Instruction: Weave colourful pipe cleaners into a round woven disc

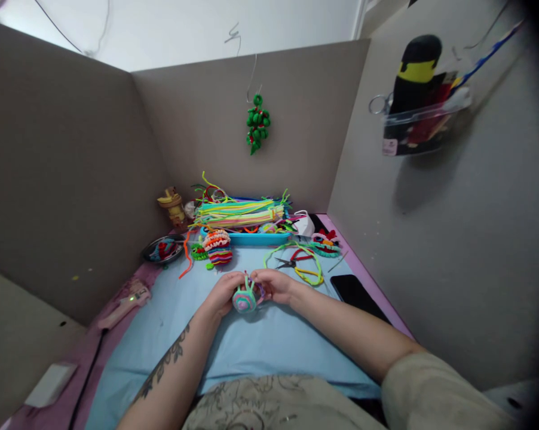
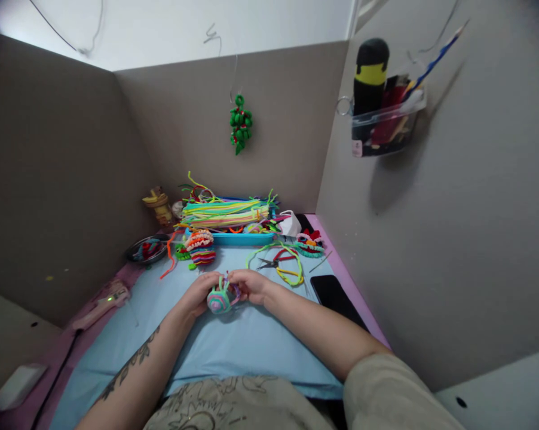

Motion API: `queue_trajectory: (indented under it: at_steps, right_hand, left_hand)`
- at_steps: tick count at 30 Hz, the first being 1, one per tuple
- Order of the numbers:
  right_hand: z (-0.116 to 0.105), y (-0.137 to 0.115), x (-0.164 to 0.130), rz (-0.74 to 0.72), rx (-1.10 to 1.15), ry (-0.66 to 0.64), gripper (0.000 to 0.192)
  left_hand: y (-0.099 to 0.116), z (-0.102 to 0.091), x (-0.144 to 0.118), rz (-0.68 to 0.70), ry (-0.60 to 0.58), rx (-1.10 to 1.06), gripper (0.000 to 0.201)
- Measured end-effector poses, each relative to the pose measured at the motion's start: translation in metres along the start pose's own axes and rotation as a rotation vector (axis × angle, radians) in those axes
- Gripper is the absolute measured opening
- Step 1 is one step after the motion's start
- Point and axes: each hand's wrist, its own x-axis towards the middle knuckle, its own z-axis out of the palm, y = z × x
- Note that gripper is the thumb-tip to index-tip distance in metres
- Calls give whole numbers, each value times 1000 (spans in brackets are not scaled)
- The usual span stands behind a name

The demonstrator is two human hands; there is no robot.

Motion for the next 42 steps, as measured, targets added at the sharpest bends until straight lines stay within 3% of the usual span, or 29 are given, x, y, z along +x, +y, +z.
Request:
queue_trajectory:
  at_steps: [11,16,19,23,30,36,41,42]
  right_hand:
    - [0,4,3,-24,85,-3,9]
    - [-9,5,4,-69,252,24,10]
    - [-14,5,5,-100,317,12,11]
    - [-16,4,5,-113,259,-35,12]
    - [-11,4,1,-102,15,18,25]
    - [-18,4,10,-223,228,101,26]
    - [-38,-1,20,-292,357,215,21]
    - [-42,-2,22,-297,353,213,20]
  left_hand:
    - [-6,-3,4,27,-8,-82,16]
    - [0,-8,4,-120,-45,-296,38]
    - [2,-11,5,-115,-12,-294,28]
    - [0,-11,4,-68,-17,-236,17]
    - [-3,-4,0,-85,-51,-128,24]
    - [-2,-9,10,-53,73,-345,39]
    - [-9,-9,15,85,335,-108,35]
    - [-10,-8,15,108,344,-61,35]
